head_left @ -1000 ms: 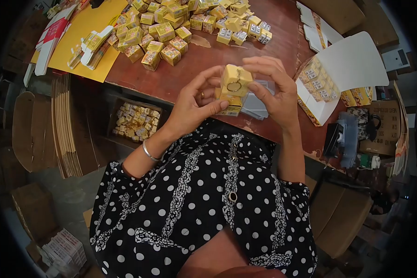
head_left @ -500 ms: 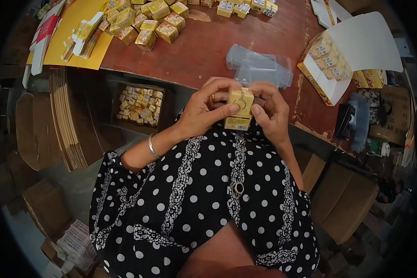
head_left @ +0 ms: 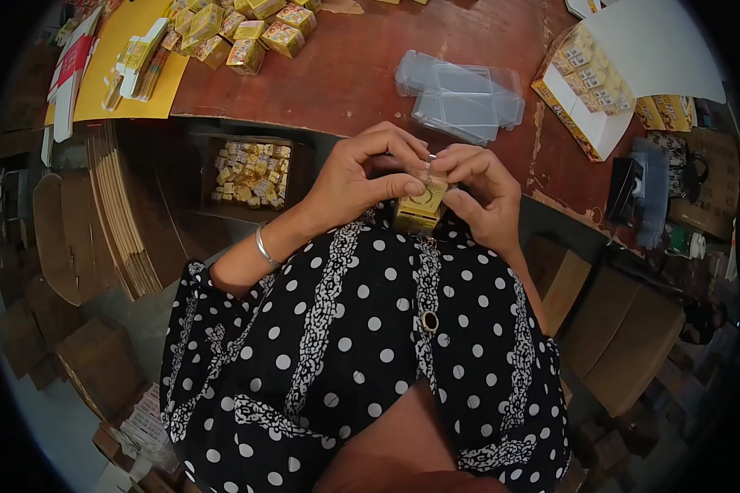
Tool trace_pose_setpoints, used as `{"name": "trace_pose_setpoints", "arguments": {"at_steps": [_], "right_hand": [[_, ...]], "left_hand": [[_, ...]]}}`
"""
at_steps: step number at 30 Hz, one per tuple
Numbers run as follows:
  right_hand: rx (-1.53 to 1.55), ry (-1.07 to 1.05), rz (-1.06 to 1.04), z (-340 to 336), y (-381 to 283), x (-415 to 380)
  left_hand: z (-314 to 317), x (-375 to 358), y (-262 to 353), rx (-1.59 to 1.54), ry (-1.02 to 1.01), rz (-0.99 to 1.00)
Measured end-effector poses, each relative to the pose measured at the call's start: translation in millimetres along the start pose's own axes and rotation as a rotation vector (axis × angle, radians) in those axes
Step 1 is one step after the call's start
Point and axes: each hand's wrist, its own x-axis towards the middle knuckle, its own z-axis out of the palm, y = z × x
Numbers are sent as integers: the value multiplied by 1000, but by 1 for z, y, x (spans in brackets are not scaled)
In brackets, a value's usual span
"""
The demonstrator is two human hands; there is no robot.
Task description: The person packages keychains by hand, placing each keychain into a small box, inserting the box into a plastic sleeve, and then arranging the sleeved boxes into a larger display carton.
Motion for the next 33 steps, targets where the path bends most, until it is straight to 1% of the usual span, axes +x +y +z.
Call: {"name": "trace_pose_setpoints", "arguments": {"at_steps": [2,3,5,6,8,9,11,15,17,18,20,21,23,26,27,29,30,32,33], "right_hand": [[-45,13,157,3,-12,3],[-45,14,155,6,-17,6],[-30,89,262,12,-26,10],[-30,91,263,12,-28,11],[-44,102,282,12,-30,13],[-44,103,283,12,-32,14],[-41,118,330,9,-34,18],[-46,85,323,5,-31,19],[-8,84,262,3,-21,13],[-7,85,264,0,-15,10],[-350,15,-125,-6,-2,3],[-352,19,-124,-7,2,2],[-480,13,-369,-8,5,0],[-586,44,-380,-11,-1,-4],[-619,68,-382,-16,-8,-6],[-718,279,-241,-34,-31,-18],[-524,607,-164,-46,-41,-23],[-614,1071,-226,-115,-70,-39],[-643,1241,-199,-154,-83,-57]], "left_hand": [[0,2,6,123,-43,48],[0,3,10,124,-45,49],[2,5,18,270,-37,44],[2,6,19,269,-39,43],[1,7,20,438,-63,117],[3,7,21,437,-64,117],[8,6,22,326,25,77],[4,6,19,347,17,75],[-1,4,10,411,-42,197],[-2,2,11,410,-42,194],[-3,-4,14,386,-128,114],[-2,-6,9,385,-132,114],[-1,-12,-6,126,-130,19],[-1,-9,-11,109,-133,-36],[2,-5,-9,92,-92,-15],[7,2,-2,72,-62,13],[8,5,0,53,-53,25],[9,12,4,63,-30,58],[9,15,6,98,-6,81]]}}
